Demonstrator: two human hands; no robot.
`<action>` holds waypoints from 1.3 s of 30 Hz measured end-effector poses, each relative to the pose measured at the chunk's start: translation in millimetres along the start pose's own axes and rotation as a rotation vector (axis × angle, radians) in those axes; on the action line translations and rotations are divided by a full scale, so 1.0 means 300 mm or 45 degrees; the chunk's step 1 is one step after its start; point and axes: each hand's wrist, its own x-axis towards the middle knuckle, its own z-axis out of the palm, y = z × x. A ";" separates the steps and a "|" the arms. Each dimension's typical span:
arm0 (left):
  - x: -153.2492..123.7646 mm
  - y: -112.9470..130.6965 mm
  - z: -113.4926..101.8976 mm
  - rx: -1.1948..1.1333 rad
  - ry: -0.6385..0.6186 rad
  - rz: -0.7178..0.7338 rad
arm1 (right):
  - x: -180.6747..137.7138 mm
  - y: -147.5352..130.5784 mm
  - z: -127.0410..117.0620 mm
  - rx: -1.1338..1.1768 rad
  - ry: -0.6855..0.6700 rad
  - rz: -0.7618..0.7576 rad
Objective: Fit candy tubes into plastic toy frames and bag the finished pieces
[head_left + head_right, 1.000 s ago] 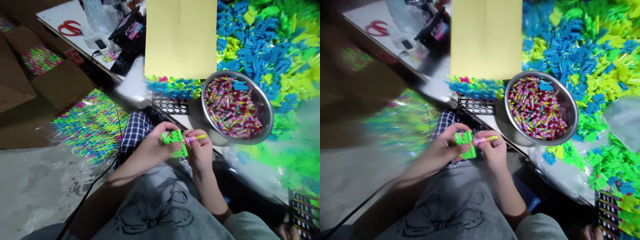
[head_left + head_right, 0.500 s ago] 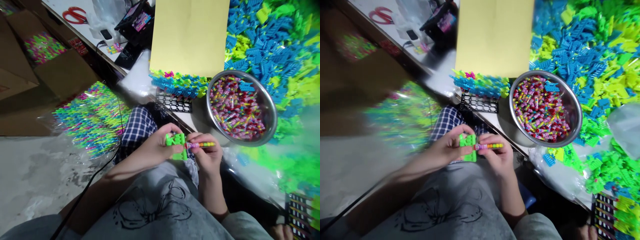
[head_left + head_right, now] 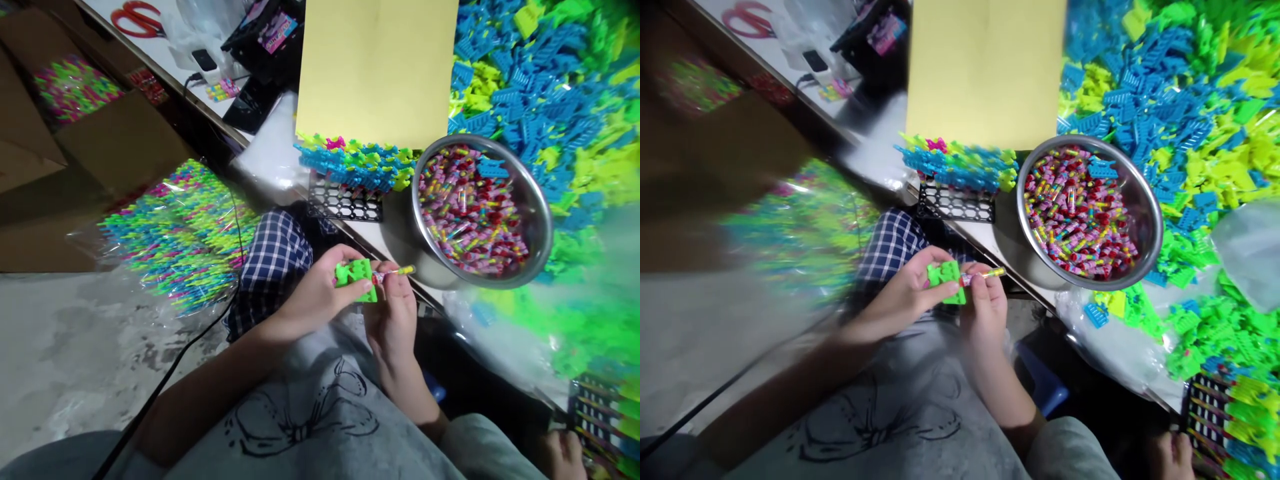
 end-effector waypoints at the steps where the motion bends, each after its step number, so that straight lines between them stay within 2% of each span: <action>1: 0.005 -0.015 0.004 0.004 0.029 0.028 | 0.000 0.004 0.000 0.006 0.015 -0.024; 5: 0.032 -0.076 0.019 -0.052 0.047 0.101 | 0.020 0.040 0.000 0.062 0.019 -0.100; 10: 0.075 -0.139 0.046 -0.169 0.048 0.146 | 0.077 0.093 0.010 0.306 0.108 -0.156; 12: 0.087 -0.159 0.058 -0.173 0.099 0.173 | 0.107 0.097 0.014 0.322 0.114 -0.127; 15: 0.090 -0.179 0.064 -0.054 0.249 0.205 | 0.151 0.080 0.013 0.185 0.035 0.000; 19: 0.087 -0.172 0.040 0.212 0.351 0.289 | 0.185 0.047 0.011 -0.080 0.004 0.073; 25: 0.100 -0.123 -0.009 0.593 0.097 0.487 | 0.183 0.039 0.035 -0.443 0.203 -0.074; 27: 0.101 -0.123 -0.012 0.679 0.095 0.552 | 0.181 0.041 0.047 -0.468 0.232 -0.081; 32: 0.090 -0.142 -0.005 0.664 0.230 0.613 | 0.177 0.041 0.071 -0.406 0.210 -0.057; 39: 0.087 -0.137 -0.006 0.550 0.214 0.546 | 0.186 0.037 0.069 -0.342 0.105 0.017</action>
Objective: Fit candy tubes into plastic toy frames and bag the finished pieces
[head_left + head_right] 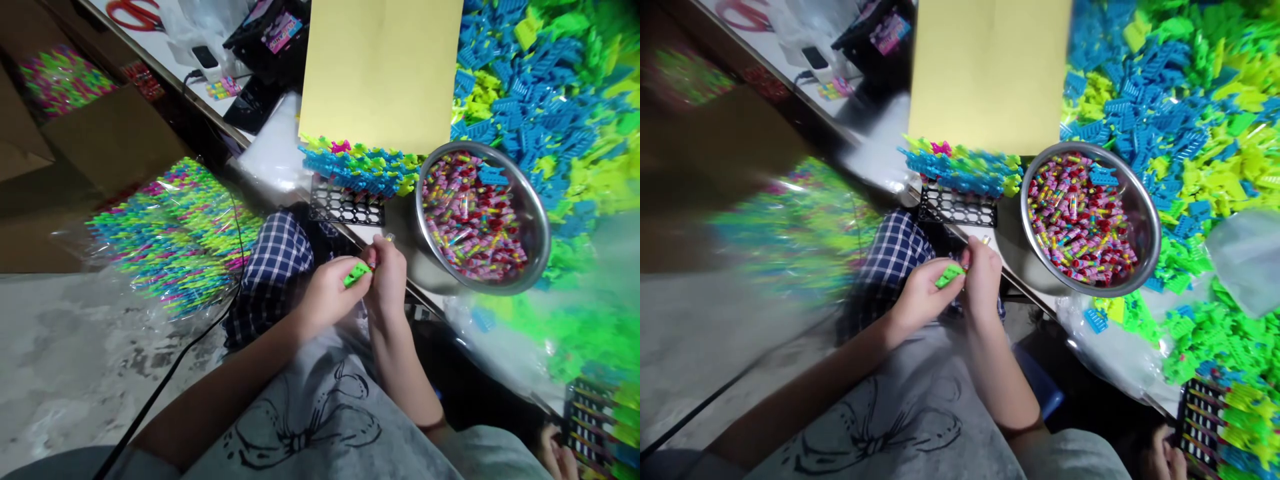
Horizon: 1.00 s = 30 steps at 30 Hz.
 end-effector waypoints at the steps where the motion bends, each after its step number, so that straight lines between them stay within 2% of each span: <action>1: 0.001 -0.001 0.001 -0.017 -0.009 -0.028 | 0.004 0.002 -0.003 0.013 -0.013 0.015; 8: -0.008 -0.023 0.007 -0.183 -0.094 -0.210 | 0.003 0.014 -0.017 -0.018 -0.049 0.029; 15: -0.003 -0.039 0.003 -0.140 -0.106 -0.242 | 0.003 0.036 -0.015 0.048 -0.010 0.017; 18: 0.013 -0.037 -0.016 -0.200 -0.185 -0.258 | 0.016 0.034 -0.022 0.138 -0.062 0.079; 21: 0.025 -0.026 -0.044 -0.394 -0.281 -0.308 | 0.022 0.021 -0.033 0.154 -0.142 0.178; 23: 0.030 -0.014 -0.059 -0.506 -0.302 -0.350 | 0.017 0.012 -0.037 0.125 -0.101 0.196; 27: 0.034 0.016 -0.080 -0.597 -0.296 -0.411 | 0.011 0.003 -0.025 0.145 0.095 0.178; 30: 0.035 0.040 -0.098 -0.636 -0.396 -0.483 | 0.027 -0.007 -0.021 0.241 0.052 0.287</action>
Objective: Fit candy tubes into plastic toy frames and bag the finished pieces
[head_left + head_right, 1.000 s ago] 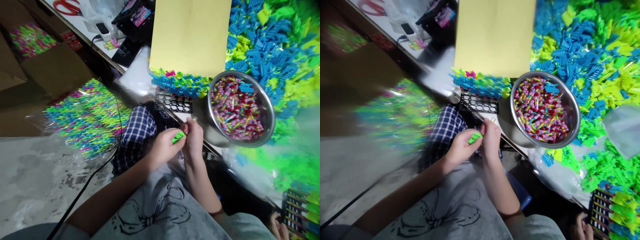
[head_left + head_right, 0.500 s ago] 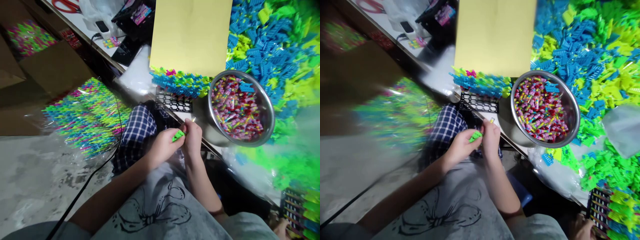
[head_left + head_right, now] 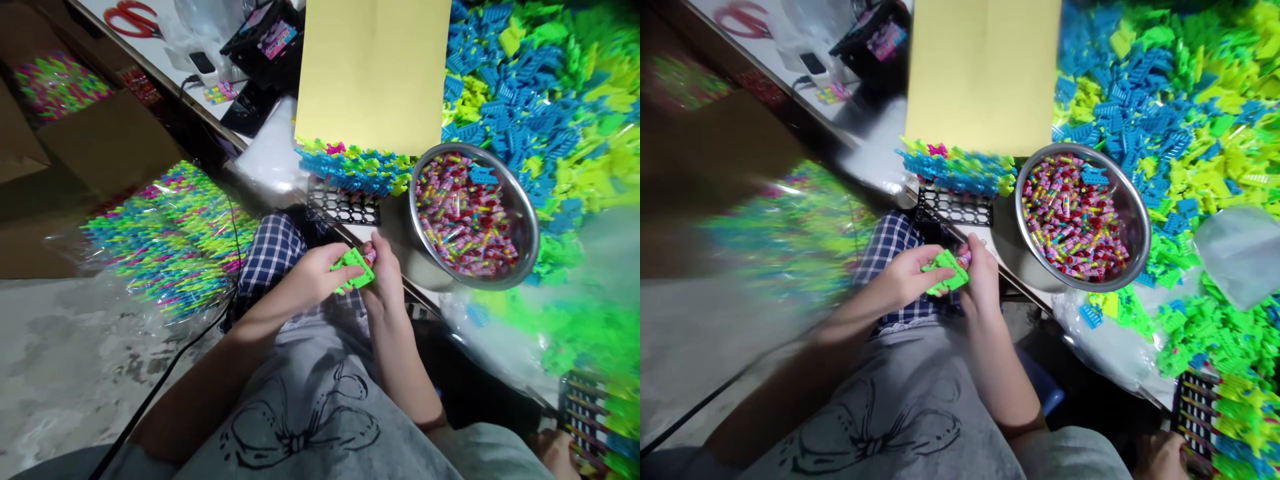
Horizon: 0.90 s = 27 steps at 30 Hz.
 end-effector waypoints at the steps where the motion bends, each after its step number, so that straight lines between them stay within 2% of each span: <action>1: -0.005 0.010 -0.001 -0.014 -0.020 -0.046 | 0.005 -0.007 0.000 0.019 -0.045 0.044; 4: -0.020 0.037 -0.002 -0.077 0.075 -0.098 | 0.002 -0.026 -0.007 0.007 -0.091 0.031; 6: -0.026 0.053 0.002 -0.126 0.189 -0.036 | -0.020 -0.029 -0.011 -0.040 0.019 -0.127; 9: -0.028 0.072 0.015 -0.160 0.217 0.025 | -0.061 -0.023 -0.012 -0.113 0.183 -0.382; 13: -0.026 0.077 0.032 -0.178 0.242 0.033 | -0.084 -0.020 -0.007 -0.166 0.223 -0.541; 17: -0.022 0.066 0.039 -0.178 0.250 0.032 | -0.078 -0.024 -0.003 -0.208 0.206 -0.589; 23: -0.019 0.056 0.045 -0.139 0.244 -0.007 | -0.072 -0.029 -0.013 -0.213 0.173 -0.486; 27: -0.019 0.052 0.051 -0.142 0.253 -0.020 | -0.073 -0.037 -0.016 -0.204 0.137 -0.501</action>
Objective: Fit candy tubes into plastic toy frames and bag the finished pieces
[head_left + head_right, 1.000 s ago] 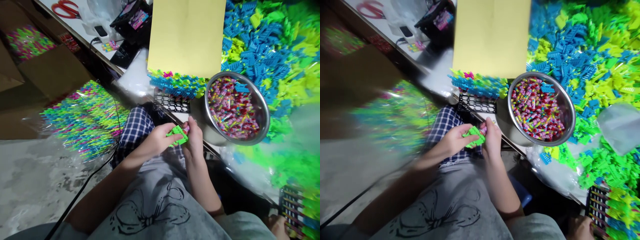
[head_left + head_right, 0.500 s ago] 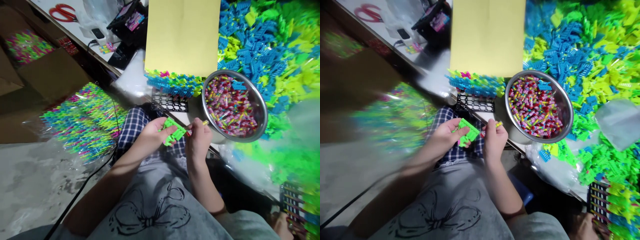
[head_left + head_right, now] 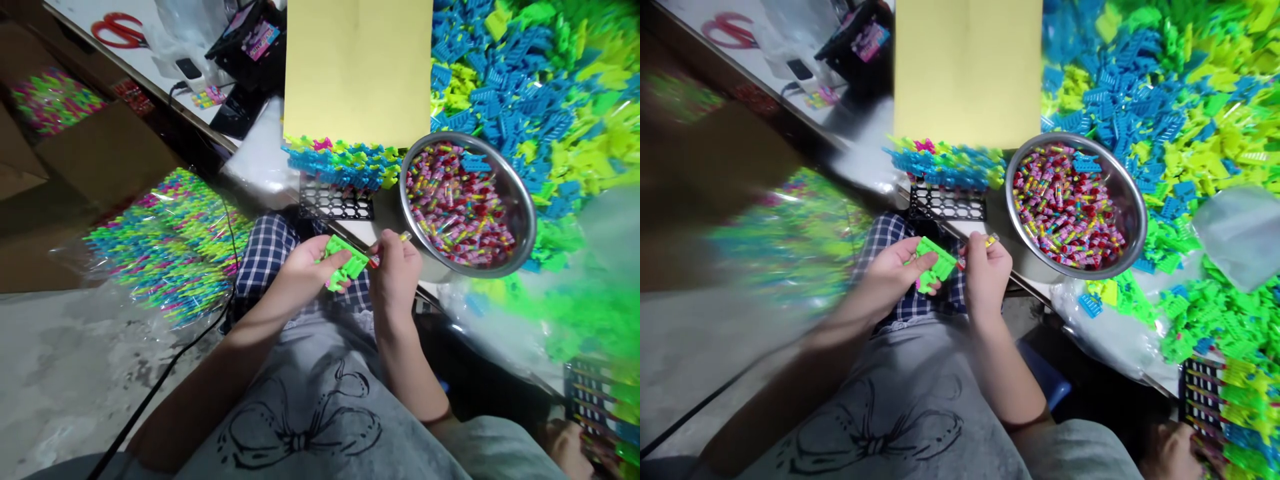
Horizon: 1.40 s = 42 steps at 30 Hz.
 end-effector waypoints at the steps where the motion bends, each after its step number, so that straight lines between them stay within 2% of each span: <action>1: 0.000 0.000 0.000 -0.001 -0.004 -0.008 | 0.000 -0.002 0.000 -0.014 -0.005 -0.011; 6: -0.002 -0.003 -0.003 -0.015 -0.050 -0.054 | -0.003 -0.008 0.003 -0.137 -0.015 -0.099; 10: -0.003 -0.023 -0.006 -0.071 -0.128 -0.152 | -0.014 0.009 0.004 -0.111 -0.031 -0.119; 15: -0.009 -0.063 -0.011 -0.199 -0.175 -0.311 | -0.032 0.043 0.005 -0.033 -0.037 -0.045; 26: -0.020 -0.110 -0.036 -0.125 -0.182 -0.294 | -0.058 0.087 0.024 0.126 -0.164 0.141; 29: -0.019 -0.109 -0.063 -0.026 -0.223 -0.321 | -0.061 0.101 0.007 0.193 -0.321 0.160; 32: -0.020 -0.081 -0.094 0.162 -0.302 -0.355 | -0.054 0.098 -0.031 0.215 -0.648 0.139; 37: -0.040 -0.046 -0.120 0.399 -0.477 -0.397 | -0.034 0.068 -0.084 0.042 -1.060 -0.135; 40: -0.049 -0.059 -0.121 0.502 -0.511 -0.393 | -0.033 0.068 -0.096 -0.079 -1.182 -0.262; 42: -0.050 -0.075 -0.114 0.502 -0.534 -0.418 | -0.042 0.074 -0.102 -0.085 -1.171 -0.365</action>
